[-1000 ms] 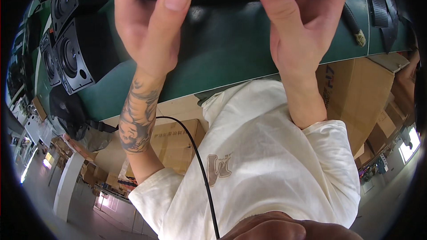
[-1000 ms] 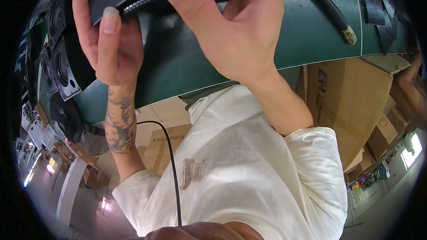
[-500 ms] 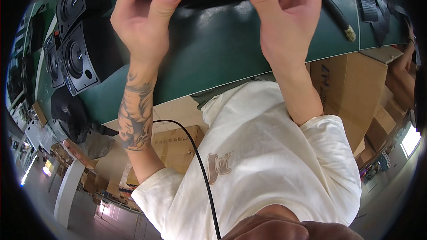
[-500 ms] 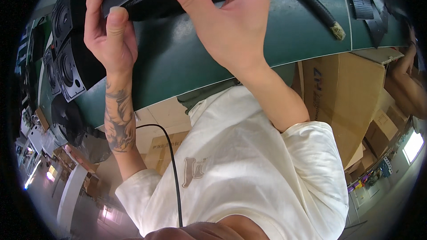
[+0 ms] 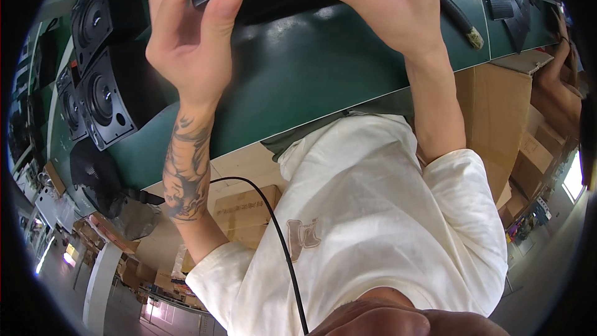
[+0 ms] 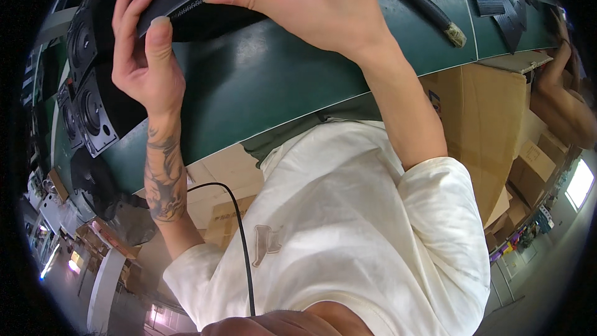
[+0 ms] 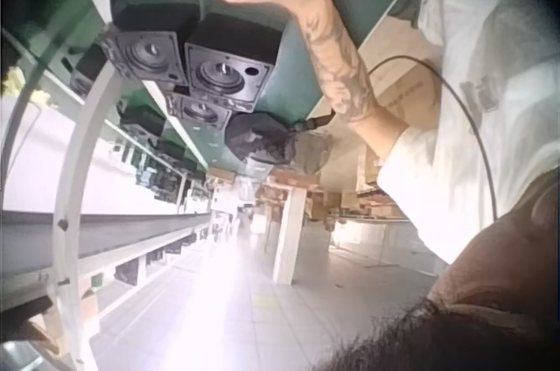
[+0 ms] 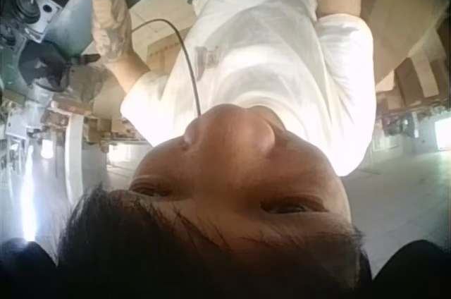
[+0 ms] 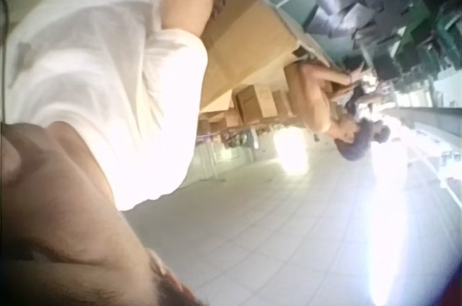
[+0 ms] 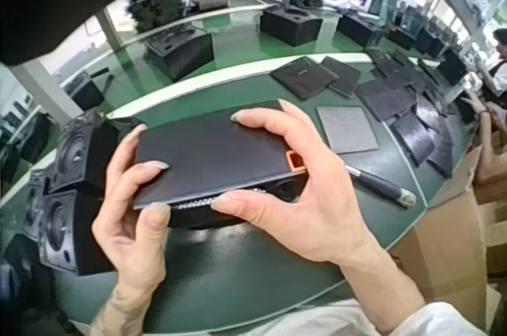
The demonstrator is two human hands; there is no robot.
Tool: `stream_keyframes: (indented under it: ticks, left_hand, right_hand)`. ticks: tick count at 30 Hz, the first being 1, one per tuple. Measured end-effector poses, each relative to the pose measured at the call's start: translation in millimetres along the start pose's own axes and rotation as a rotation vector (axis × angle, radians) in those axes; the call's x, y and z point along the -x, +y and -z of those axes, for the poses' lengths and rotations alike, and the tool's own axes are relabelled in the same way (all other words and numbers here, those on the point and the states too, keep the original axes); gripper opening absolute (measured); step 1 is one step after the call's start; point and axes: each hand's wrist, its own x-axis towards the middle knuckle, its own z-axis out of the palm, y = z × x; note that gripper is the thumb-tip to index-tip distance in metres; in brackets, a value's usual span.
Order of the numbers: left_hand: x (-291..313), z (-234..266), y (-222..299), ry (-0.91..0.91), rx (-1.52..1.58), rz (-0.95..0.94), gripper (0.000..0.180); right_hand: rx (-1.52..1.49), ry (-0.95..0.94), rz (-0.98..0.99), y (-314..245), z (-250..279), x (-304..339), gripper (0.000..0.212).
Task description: The person assembles portable speakers by attaching black textured grilles to the speaker bodies. They use a yellow rubber mallet to tap the grilles into place, ensuring a secure fit. The person handles the speakers one at a time, inspecting the alignment and fit before moving to the next unit.
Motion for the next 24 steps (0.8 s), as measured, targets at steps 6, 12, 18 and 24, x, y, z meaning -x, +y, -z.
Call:
stream_keyframes:
  ticks: [6,12,18,24]
  left_hand:
    - [-3.0,2.6,-1.9,-0.063,0.032,-0.003,0.050]
    - [-3.8,3.1,-1.8,-0.091,-0.087,-0.019,0.059]
    - [4.6,-10.0,-4.5,-0.056,0.022,-0.033,0.057]
    - [4.9,-22.5,4.6,0.036,0.229,0.140,0.061]
  right_hand:
    - [0.012,-0.090,0.019,3.1,9.4,-2.2,0.076]
    - [-0.147,-0.130,0.056,9.3,10.7,-0.8,0.066]
    - [0.014,-0.125,0.104,8.5,7.8,2.2,0.055]
    - [-0.262,-0.144,-0.039,-0.7,9.6,-1.6,0.052]
